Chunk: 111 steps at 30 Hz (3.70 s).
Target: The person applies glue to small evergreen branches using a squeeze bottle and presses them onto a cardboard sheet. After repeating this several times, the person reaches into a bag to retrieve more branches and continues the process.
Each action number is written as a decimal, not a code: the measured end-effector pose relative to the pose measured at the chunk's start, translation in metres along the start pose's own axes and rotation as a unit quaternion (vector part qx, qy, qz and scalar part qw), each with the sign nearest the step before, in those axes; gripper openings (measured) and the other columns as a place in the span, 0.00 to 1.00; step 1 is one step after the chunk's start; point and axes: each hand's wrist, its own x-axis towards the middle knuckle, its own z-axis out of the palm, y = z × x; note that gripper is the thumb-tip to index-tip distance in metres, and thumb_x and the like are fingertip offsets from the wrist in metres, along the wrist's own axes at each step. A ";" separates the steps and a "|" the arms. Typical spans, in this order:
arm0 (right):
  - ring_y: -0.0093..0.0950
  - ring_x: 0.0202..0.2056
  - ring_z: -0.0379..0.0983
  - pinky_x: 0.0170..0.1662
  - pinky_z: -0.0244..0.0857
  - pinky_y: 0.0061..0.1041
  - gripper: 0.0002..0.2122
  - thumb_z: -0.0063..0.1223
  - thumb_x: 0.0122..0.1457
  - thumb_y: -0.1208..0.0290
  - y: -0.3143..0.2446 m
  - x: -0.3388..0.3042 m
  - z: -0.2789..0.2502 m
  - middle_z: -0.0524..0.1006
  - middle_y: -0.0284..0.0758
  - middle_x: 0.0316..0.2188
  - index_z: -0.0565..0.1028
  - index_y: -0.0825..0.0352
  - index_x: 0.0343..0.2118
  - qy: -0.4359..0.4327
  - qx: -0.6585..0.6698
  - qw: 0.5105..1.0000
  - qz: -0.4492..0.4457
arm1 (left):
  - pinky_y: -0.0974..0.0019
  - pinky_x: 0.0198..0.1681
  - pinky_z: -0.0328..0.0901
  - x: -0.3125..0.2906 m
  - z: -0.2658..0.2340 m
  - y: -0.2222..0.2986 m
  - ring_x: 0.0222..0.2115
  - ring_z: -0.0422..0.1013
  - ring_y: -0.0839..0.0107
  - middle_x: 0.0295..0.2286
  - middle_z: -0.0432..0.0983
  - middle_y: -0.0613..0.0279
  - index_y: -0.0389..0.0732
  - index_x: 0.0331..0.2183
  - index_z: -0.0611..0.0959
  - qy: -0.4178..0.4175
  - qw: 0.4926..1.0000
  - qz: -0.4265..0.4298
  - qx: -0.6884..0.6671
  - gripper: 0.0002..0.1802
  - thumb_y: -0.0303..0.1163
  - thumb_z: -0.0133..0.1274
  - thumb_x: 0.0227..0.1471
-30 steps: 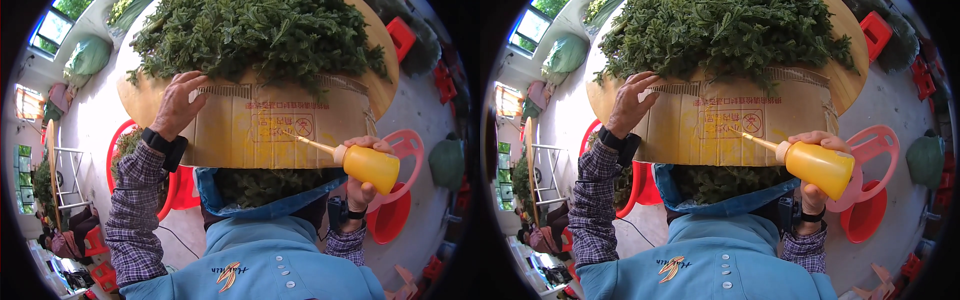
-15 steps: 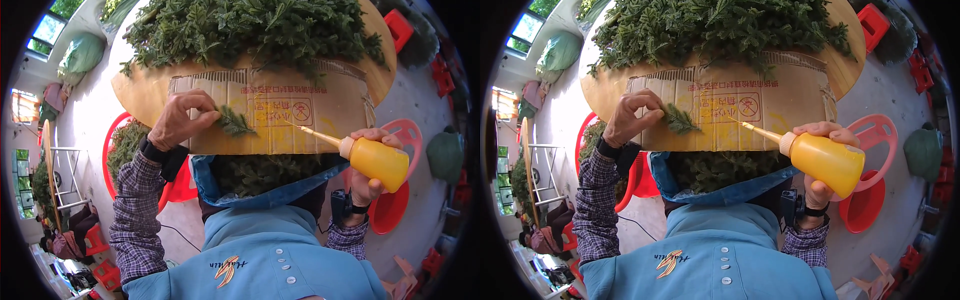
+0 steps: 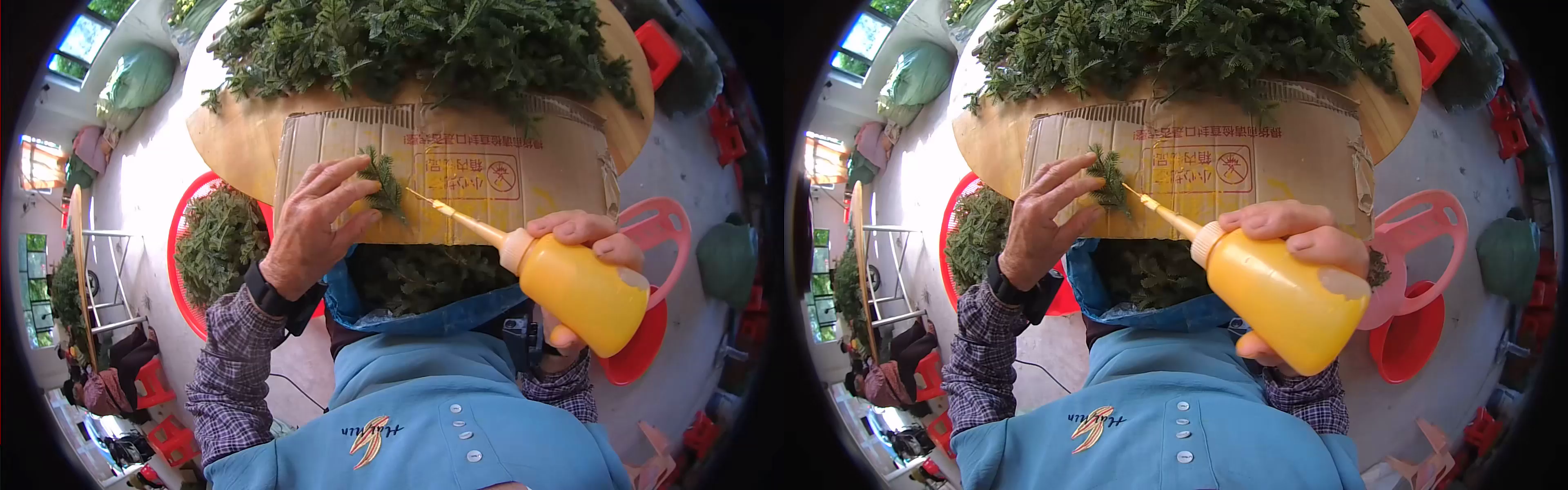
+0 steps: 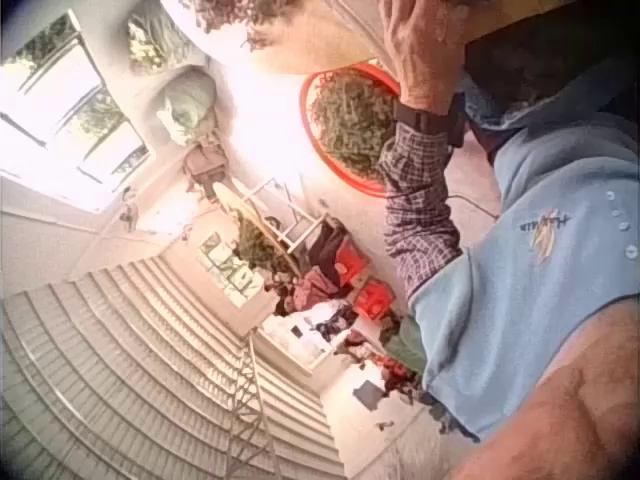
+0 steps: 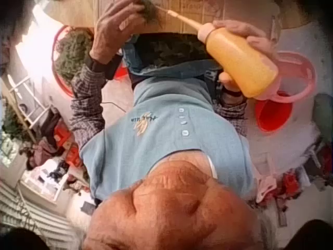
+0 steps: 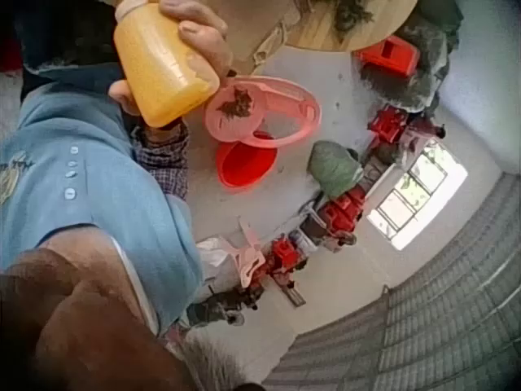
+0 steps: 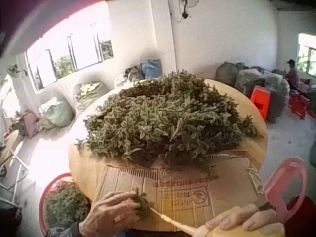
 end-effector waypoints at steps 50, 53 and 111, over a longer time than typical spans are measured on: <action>0.44 0.45 0.75 0.48 0.74 0.42 0.32 0.76 0.42 0.66 0.000 -0.032 0.049 0.73 0.45 0.47 0.65 0.64 0.47 -0.116 -0.174 0.977 -0.041 | 0.55 0.49 0.63 -0.016 0.049 -0.007 0.46 0.69 0.57 0.46 0.77 0.61 0.42 0.37 0.84 0.150 0.988 -0.009 0.035 0.14 0.33 0.63 0.45; 0.42 0.45 0.76 0.48 0.74 0.40 0.31 0.76 0.42 0.66 -0.006 -0.034 0.047 0.74 0.45 0.46 0.66 0.64 0.47 -0.114 -0.190 0.974 -0.042 | 0.57 0.51 0.64 -0.014 0.049 -0.005 0.44 0.70 0.55 0.45 0.79 0.57 0.41 0.36 0.85 0.156 0.987 -0.015 0.024 0.13 0.29 0.63 0.44; 0.41 0.47 0.71 0.53 0.67 0.46 0.33 0.67 0.51 0.50 0.045 -0.033 -0.026 0.68 0.41 0.46 0.61 0.62 0.51 0.184 0.029 0.979 0.086 | 0.68 0.27 0.68 0.066 -0.014 -0.026 0.22 0.72 0.70 0.25 0.75 0.59 0.37 0.34 0.82 0.215 0.974 -0.064 0.038 0.06 0.24 0.58 0.49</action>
